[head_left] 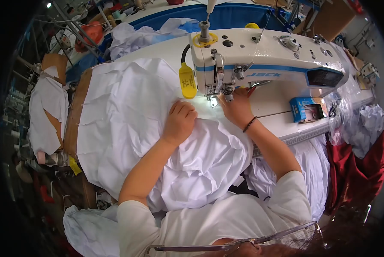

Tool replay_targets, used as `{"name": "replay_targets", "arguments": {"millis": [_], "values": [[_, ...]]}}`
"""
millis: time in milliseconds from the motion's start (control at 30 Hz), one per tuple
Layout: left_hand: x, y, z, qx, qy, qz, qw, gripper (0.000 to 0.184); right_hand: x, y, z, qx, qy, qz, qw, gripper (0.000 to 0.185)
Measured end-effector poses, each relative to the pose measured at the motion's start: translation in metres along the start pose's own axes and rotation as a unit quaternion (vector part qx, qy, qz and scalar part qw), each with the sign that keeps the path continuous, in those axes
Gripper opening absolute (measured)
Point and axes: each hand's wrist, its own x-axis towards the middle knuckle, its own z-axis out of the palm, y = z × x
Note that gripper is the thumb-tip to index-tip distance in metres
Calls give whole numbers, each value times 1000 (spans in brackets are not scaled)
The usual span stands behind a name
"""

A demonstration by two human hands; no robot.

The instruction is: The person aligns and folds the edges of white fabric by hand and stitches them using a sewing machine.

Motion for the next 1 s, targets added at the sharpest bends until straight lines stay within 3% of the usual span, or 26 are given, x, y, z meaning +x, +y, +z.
{"name": "replay_targets", "arguments": {"millis": [33, 67, 133, 167, 233, 300, 367, 500, 533, 567, 600, 633, 700, 733, 767, 800, 833, 867, 900, 933, 1000], "values": [[0, 2, -4, 3, 16, 13, 1000, 15, -12, -1, -11, 49, 108, -17, 993, 38], [1, 5, -7, 5, 33, 25, 999, 14, -26, -3, -23, 47, 108, -20, 993, 38], [-2, 13, -16, -10, -8, 14, 1000, 18, -56, -10, -45, 115, -6, 129, 985, 37], [-1, 18, -23, -25, -54, 5, 998, 23, -64, -11, -53, 115, -6, 129, 985, 37], [8, 42, -29, -45, -67, -34, 996, 27, -80, -15, -63, 100, -34, 182, 978, 51], [9, 59, -27, -64, -77, -73, 992, 32, -91, -27, -68, 116, -55, 180, 975, 53], [2, 67, -23, -70, -165, -161, 971, 42, -102, -39, -75, 132, -75, 176, 973, 55], [-18, 60, -21, 18, -197, -141, 970, 48, -122, -56, -101, 255, -149, 222, 929, 56], [-24, 57, -19, 14, -190, -119, 974, 50, -140, -61, -89, 434, -95, 265, 856, 55], [-29, 54, -17, 11, -183, -97, 978, 53, -157, -67, -76, 595, -37, 297, 746, 54], [-31, 51, -16, 12, -182, -98, 978, 53, -166, -79, -65, 654, 28, 330, 681, 46], [-31, 47, -13, -24, -184, -88, 979, 55, -165, -77, -67, 653, 28, 329, 681, 46], [-33, 37, -10, -64, -187, -79, 977, 58, -162, -69, -76, 770, 52, 454, 446, 40], [-35, 30, -11, -21, -206, -42, 977, 61, -143, -58, -102, 790, 85, 423, 435, 36], [-38, 23, -15, 23, -224, -4, 974, 66, -134, -44, -112, 775, 118, 387, 485, 25], [-40, 16, -23, 117, -311, -16, 943, 76, -129, -27, -106, 741, 134, 364, 548, 20], [-42, 10, -34, 121, -309, -16, 943, 76, -127, -15, -100, 704, 152, 336, 608, 17], [-41, 5, -47, 120, -357, -51, 925, 82, -128, -8, -102, 705, 154, 331, 608, 17], [-40, 2, -58, 117, -402, -87, 904, 88, -128, -2, -105, 536, -12, 332, 776, 16], [-39, 6, -69, 94, -368, -100, 920, 86, -126, -1, -108, 321, -177, 307, 878, 15], [-37, 3, -69, 43, -332, -106, 936, 78, -128, -15, -115, 208, -186, 263, 924, 21]]}}
